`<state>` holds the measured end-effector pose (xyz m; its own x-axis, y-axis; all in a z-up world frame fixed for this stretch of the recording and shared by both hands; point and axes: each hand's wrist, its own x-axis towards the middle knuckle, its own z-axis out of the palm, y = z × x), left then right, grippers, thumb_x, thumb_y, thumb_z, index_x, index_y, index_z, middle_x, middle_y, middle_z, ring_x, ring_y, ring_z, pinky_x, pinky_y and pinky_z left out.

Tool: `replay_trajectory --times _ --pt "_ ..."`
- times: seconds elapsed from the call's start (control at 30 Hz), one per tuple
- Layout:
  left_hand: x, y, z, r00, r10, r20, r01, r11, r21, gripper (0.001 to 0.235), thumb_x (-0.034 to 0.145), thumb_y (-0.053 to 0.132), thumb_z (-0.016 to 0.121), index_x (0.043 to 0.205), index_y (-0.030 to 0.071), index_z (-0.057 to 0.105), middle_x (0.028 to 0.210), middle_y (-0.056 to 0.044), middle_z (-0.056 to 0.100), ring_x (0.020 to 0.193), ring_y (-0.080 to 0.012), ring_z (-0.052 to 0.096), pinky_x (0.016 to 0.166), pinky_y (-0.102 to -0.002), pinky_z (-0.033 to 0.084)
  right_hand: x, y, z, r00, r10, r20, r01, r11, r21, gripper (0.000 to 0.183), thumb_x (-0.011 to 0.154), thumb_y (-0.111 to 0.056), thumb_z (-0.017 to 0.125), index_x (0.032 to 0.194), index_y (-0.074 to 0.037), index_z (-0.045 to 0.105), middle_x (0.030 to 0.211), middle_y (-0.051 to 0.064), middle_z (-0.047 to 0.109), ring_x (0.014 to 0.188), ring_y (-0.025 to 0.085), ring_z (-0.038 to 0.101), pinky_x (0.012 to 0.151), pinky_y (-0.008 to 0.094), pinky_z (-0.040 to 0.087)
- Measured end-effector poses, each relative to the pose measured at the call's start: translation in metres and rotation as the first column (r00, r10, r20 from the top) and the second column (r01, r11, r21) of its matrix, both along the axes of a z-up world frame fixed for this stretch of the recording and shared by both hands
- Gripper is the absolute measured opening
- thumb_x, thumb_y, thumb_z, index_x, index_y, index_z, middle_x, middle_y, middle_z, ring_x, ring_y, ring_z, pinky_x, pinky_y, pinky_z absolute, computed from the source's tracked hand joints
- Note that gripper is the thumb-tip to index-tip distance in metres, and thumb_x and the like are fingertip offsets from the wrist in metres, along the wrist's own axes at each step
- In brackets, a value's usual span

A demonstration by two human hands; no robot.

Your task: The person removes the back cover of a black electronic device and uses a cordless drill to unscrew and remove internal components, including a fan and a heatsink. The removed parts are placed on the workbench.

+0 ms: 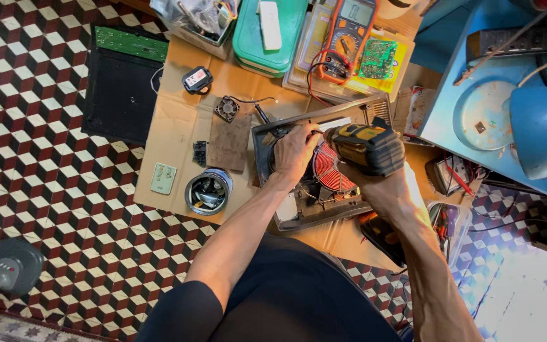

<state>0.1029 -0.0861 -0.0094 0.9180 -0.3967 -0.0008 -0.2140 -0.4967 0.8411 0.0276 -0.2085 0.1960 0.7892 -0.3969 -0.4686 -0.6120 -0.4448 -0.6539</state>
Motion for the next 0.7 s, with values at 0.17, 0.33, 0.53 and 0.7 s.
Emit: replay_trajectory --times 0.17,0.33,0.53,0.7 --pt "-0.004 0.002 -0.001 0.990 0.023 0.139 -0.012 0.997 -0.080 0.016 0.097 0.023 0.069 0.110 0.014 0.067 0.098 -0.008 0.073 0.083 -0.0322 0.071 0.069 -0.042 0.057 0.000 -0.001 0.005 0.995 0.047 0.088 -0.045 0.999 -0.029 0.045 0.082 -0.026 0.082 0.121 -0.007 0.070 0.108 0.005 0.076 0.093 0.014 0.070 0.081 0.033 0.057" --pt "-0.004 0.004 -0.002 0.985 0.005 0.173 0.008 0.997 -0.076 0.014 0.097 0.021 0.070 0.108 0.015 0.066 0.095 -0.007 0.072 0.078 -0.0314 0.071 0.064 -0.041 0.056 -0.003 -0.002 0.001 0.988 0.015 0.156 -0.018 1.000 0.014 0.046 0.080 -0.026 0.083 0.120 -0.005 0.070 0.109 0.006 0.076 0.093 0.015 0.069 0.082 0.032 0.057" --pt "-0.001 0.006 0.002 0.980 -0.049 0.195 0.062 0.996 -0.060 0.013 0.098 0.023 0.068 0.106 0.014 0.063 0.095 -0.006 0.071 0.077 -0.0311 0.071 0.063 -0.042 0.056 -0.001 0.008 0.006 0.984 -0.139 -0.108 0.139 0.990 -0.008 0.049 0.081 -0.030 0.084 0.123 -0.009 0.071 0.090 0.009 0.075 0.061 0.018 0.060 0.056 0.038 0.052" --pt "0.001 0.004 -0.003 0.970 -0.099 0.221 0.103 0.995 -0.008 0.016 0.094 0.026 0.070 0.104 0.014 0.066 0.092 -0.006 0.071 0.074 -0.0317 0.070 0.062 -0.041 0.057 -0.010 0.017 0.030 0.961 -0.234 -0.148 0.237 0.971 0.007 0.048 0.080 -0.033 0.084 0.121 -0.011 0.073 0.084 0.008 0.072 0.060 0.013 0.058 0.055 0.034 0.050"
